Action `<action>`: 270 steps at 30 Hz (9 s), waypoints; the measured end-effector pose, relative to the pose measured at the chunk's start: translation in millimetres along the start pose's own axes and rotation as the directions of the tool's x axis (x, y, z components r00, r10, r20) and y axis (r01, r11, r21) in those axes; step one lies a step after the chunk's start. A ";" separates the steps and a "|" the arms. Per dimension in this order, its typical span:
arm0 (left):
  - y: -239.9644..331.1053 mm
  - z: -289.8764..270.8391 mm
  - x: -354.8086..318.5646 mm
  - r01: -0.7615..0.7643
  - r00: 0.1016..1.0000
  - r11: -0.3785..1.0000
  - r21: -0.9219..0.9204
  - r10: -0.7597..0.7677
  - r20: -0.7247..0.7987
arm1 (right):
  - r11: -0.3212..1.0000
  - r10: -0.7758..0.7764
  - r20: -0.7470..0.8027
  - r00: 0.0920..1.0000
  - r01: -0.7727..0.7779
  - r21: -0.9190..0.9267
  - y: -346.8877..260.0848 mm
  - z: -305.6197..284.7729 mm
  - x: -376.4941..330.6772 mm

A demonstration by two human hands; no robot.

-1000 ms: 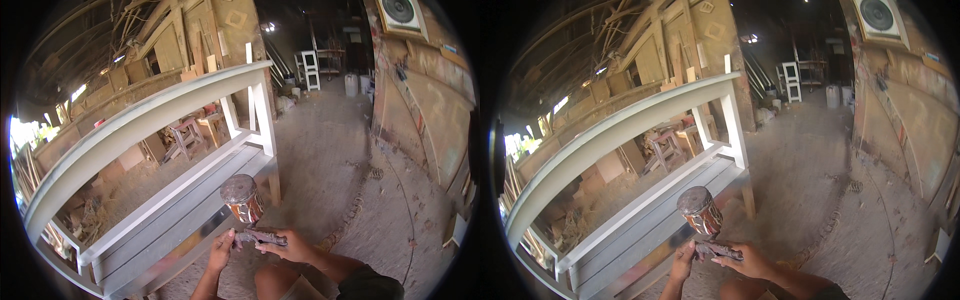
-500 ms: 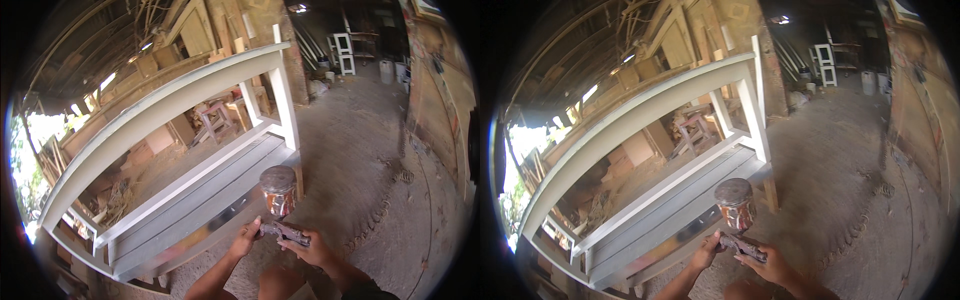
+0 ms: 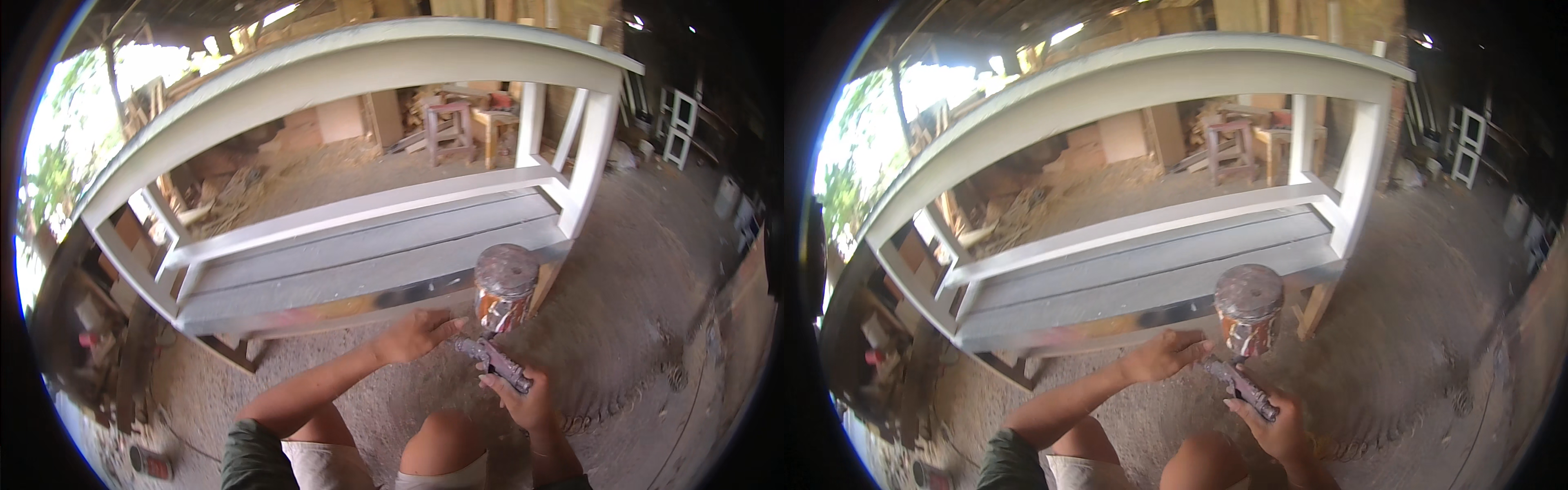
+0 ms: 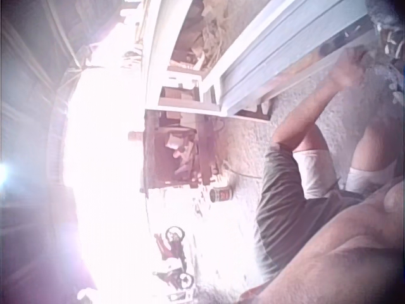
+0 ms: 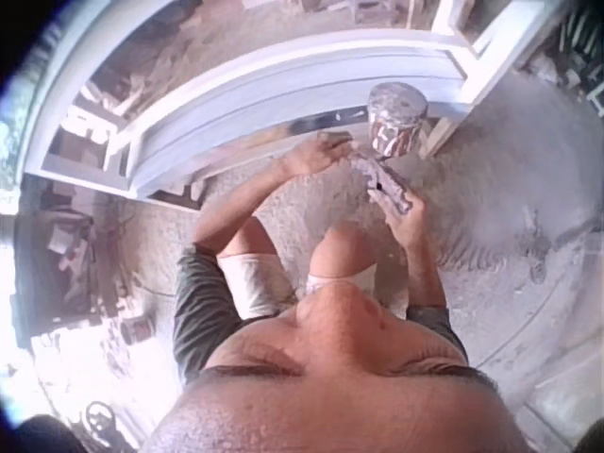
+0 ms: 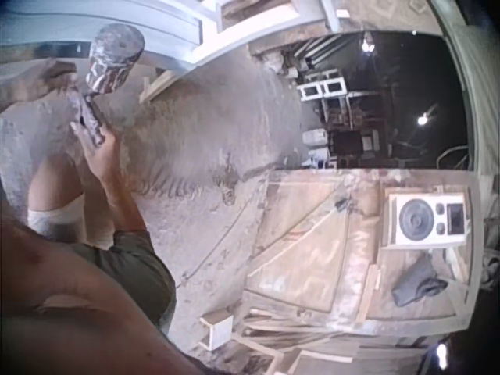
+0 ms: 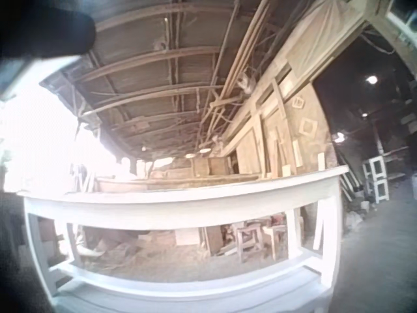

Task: The person uses a spray gun to apply paint to a white wooden table frame and a separate wooden panel.

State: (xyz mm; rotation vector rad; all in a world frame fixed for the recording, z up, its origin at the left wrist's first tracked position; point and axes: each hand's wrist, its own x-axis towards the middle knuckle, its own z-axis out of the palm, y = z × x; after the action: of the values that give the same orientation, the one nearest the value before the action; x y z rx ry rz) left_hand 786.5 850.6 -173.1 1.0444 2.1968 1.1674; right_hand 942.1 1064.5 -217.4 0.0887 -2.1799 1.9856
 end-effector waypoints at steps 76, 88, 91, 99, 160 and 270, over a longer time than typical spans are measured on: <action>-246.1 83.3 -238.7 0.169 0.977 0.865 0.472 -0.210 0.036 | 0.802 -0.588 -0.609 0.533 0.285 -0.525 -242.1 -190.6 101.3; -244.6 84.0 -250.2 0.172 0.978 0.860 0.481 -0.206 0.019 | 0.814 -0.579 -0.565 0.588 0.377 -0.442 -241.6 -114.5 95.1; -234.3 80.1 -253.7 0.185 0.977 0.863 0.471 -0.213 0.008 | 0.811 -0.584 -0.528 0.616 0.419 -0.409 -247.0 -79.5 80.2; -244.7 76.0 -273.7 0.247 0.919 0.825 0.509 -0.366 0.148 | 0.813 -0.582 -0.424 0.694 0.480 -0.330 -251.7 0.0 62.8; -186.3 49.3 -402.2 0.196 0.973 0.923 0.332 -0.141 -0.183 | 0.653 -0.701 0.375 0.606 0.758 -0.004 -352.7 551.5 39.4; -194.4 60.3 -301.2 0.279 0.921 0.830 0.483 -0.373 0.109 | 0.763 -0.600 -0.180 0.780 0.490 -0.422 -294.2 120.5 27.9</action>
State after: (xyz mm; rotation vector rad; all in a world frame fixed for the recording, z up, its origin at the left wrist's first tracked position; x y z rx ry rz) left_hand 932.5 574.8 -359.5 0.8534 2.4180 0.3744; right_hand 953.4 917.8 65.9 0.3125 -1.9634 1.1749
